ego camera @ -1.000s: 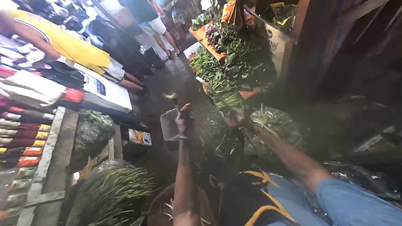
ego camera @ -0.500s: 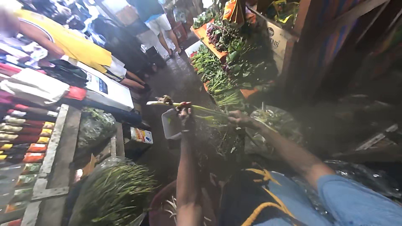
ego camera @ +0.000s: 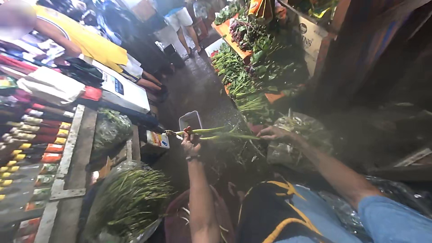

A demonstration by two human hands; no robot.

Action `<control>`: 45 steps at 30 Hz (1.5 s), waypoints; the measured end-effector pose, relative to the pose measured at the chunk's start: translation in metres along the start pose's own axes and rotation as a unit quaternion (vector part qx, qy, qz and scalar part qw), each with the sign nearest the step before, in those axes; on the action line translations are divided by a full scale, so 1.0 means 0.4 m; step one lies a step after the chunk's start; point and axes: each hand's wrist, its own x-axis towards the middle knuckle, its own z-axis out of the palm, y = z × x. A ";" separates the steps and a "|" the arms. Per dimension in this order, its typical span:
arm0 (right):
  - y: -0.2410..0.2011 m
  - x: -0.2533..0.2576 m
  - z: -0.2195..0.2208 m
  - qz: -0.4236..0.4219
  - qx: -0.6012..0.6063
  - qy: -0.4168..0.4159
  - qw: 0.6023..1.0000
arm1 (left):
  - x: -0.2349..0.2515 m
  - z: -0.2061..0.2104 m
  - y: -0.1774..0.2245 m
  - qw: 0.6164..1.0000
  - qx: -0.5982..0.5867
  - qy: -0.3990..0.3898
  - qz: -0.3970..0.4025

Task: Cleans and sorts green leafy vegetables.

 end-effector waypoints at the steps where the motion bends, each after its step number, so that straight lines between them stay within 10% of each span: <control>1: 0.000 0.002 0.001 0.005 0.000 -0.016 1.000 | -0.004 -0.012 0.005 1.000 -0.012 -0.022 0.002; 8: -0.048 0.072 0.075 0.019 0.044 -0.059 0.997 | -0.065 -0.011 -0.011 0.987 -0.078 -0.141 -0.030; 17: -0.063 0.181 0.164 -0.045 0.253 0.032 0.966 | -0.104 0.002 -0.057 0.993 0.036 -0.111 -0.017; 27: -0.067 0.188 0.194 -0.031 -0.047 0.113 0.992 | -0.114 -0.041 -0.075 0.990 0.086 -0.114 -0.014; 37: 0.046 0.175 0.261 -0.110 -0.088 0.329 0.934 | -0.165 -0.099 -0.102 0.971 0.133 -0.199 -0.024; 45: 0.023 0.107 0.153 0.130 0.042 0.375 0.917 | -0.237 -0.109 0.038 0.979 0.104 -0.151 0.093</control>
